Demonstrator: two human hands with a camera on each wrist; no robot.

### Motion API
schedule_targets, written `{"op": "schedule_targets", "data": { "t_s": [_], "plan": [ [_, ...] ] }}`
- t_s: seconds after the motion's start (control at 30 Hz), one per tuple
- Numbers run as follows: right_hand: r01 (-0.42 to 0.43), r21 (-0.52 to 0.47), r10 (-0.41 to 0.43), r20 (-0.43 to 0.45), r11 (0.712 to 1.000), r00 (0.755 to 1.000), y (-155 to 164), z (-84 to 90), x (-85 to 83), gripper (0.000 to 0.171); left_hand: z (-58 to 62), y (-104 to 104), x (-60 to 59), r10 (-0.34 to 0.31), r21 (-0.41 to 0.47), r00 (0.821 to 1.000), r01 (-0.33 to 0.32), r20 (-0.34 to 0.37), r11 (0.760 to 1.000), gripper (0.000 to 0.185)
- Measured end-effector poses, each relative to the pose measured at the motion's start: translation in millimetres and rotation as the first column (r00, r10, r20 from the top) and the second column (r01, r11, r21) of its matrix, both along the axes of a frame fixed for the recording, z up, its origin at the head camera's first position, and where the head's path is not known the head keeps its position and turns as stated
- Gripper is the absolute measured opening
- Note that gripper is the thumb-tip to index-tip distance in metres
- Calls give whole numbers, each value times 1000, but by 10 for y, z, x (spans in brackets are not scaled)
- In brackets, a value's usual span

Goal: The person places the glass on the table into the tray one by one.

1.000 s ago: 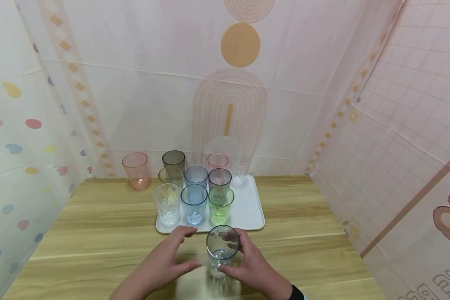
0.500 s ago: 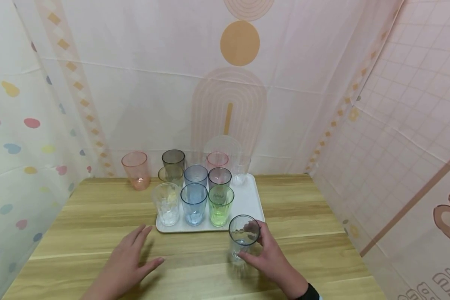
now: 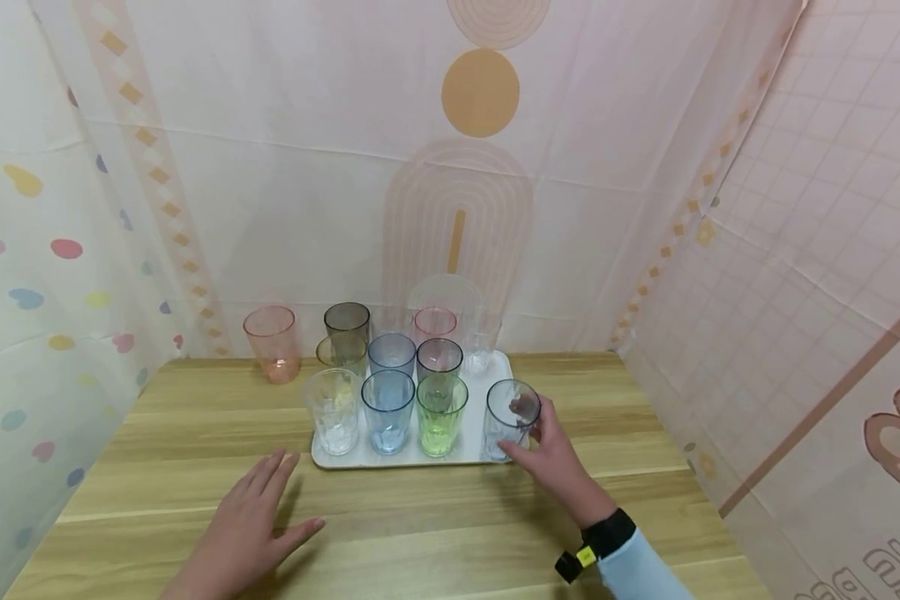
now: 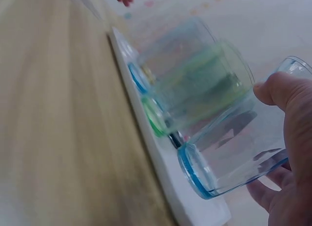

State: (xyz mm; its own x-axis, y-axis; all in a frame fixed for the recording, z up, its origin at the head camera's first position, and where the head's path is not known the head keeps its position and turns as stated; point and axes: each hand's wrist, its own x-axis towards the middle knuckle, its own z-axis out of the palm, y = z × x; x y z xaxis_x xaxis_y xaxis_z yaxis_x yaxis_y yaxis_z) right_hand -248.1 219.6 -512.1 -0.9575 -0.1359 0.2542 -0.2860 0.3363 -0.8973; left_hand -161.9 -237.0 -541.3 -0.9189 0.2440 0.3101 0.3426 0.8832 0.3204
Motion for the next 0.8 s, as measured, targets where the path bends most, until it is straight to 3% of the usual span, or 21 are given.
{"op": "schedule_targets", "data": {
  "t_s": [0.4,0.57,0.8],
  "plan": [
    [66,-11,-65,48,998,997,-105,85,-783,79,11,6,59,-2,-2,999,2,-39,1000,99],
    [60,-18,-60,20,998,998,-194,111,-972,71,27,4,76,14,1,1000,-14,-15,1000,99],
    [43,-14,-43,-15,999,999,-289,95,-1107,68,27,-4,94,32,15,999,-32,12,999,99]
  ]
}}
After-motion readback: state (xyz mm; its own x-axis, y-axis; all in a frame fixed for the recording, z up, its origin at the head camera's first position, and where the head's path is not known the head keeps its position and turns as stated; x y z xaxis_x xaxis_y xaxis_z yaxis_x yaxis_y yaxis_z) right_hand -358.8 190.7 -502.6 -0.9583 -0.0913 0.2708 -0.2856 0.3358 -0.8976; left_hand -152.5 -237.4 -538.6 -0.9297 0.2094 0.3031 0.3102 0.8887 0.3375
